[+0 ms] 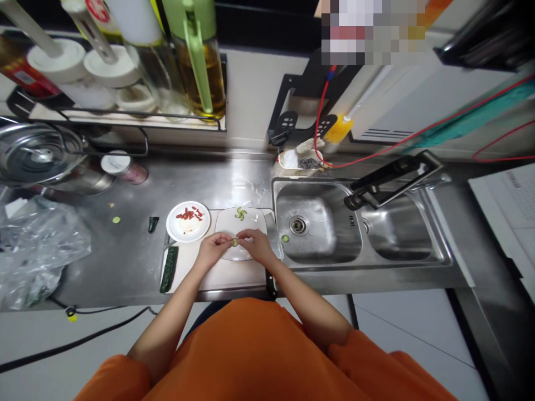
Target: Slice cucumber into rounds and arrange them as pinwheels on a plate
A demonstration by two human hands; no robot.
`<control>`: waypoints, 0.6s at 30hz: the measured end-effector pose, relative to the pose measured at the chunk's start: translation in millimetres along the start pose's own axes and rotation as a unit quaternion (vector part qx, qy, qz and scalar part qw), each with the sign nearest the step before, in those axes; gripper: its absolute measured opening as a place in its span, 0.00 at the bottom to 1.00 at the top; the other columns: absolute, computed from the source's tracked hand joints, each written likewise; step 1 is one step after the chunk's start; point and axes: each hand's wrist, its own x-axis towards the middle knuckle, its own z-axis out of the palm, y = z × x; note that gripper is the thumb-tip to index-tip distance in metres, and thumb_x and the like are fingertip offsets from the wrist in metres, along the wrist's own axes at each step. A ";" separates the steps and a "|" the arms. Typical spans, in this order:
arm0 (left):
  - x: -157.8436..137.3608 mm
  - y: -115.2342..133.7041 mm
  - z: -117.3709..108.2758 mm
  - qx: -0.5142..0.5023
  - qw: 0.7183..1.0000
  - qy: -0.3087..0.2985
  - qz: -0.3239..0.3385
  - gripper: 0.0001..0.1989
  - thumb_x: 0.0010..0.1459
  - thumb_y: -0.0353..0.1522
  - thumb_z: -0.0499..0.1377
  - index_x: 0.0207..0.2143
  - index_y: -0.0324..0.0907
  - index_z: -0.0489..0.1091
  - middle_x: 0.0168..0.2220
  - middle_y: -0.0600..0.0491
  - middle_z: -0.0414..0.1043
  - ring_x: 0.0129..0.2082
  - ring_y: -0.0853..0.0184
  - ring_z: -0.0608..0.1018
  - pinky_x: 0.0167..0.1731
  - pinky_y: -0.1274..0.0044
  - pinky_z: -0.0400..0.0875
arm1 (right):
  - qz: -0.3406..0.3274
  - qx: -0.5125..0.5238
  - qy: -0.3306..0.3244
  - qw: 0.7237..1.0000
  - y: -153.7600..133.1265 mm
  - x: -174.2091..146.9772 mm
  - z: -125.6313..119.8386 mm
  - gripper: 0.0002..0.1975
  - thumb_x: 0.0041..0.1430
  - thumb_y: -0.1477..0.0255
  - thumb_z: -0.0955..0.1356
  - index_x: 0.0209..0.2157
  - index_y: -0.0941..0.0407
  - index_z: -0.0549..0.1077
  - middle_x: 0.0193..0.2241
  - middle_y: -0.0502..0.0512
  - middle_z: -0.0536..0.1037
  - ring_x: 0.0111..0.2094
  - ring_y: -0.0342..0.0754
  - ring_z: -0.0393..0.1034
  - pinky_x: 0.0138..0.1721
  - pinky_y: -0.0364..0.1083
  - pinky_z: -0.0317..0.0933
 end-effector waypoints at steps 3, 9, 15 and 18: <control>4.0 2.3 7.1 -0.029 0.999 -0.041 -0.022 0.18 0.39 0.43 0.67 0.28 0.39 0.73 0.27 0.51 0.76 0.27 0.69 0.75 0.29 0.80 0.67 | 0.016 -0.001 0.005 1.000 0.1 2.5 -7.0 0.05 0.53 0.72 0.68 0.28 0.54 0.77 0.27 0.49 0.77 0.34 0.44 0.68 0.38 0.43 0.57; 7.3 3.5 17.1 -0.178 0.956 -0.088 -0.216 0.17 0.53 0.43 0.61 0.35 0.37 0.71 0.32 0.46 0.77 0.29 0.69 0.78 0.25 0.82 0.68 | 0.019 0.010 -0.024 0.999 -3.3 2.5 -28.1 0.05 0.54 0.72 0.67 0.28 0.56 0.76 0.27 0.50 0.76 0.35 0.44 0.67 0.36 0.42 0.57; 11.7 6.2 33.3 -0.260 0.890 -0.190 -0.324 0.09 0.59 0.32 0.55 0.32 0.34 0.71 0.32 0.45 0.76 0.28 0.72 0.77 0.24 0.85 0.69 | -0.004 0.023 -0.091 0.996 -1.4 6.4 -49.3 0.04 0.52 0.72 0.68 0.27 0.57 0.76 0.28 0.50 0.77 0.34 0.43 0.67 0.39 0.42 0.58; 14.3 6.4 37.7 -0.287 0.884 -0.198 -0.313 0.05 0.57 0.25 0.56 0.33 0.34 0.71 0.31 0.47 0.75 0.27 0.74 0.75 0.25 0.86 0.69 | -0.004 0.054 -0.114 0.992 3.3 9.5 -56.5 0.06 0.52 0.72 0.67 0.28 0.58 0.75 0.27 0.50 0.76 0.32 0.43 0.67 0.36 0.42 0.58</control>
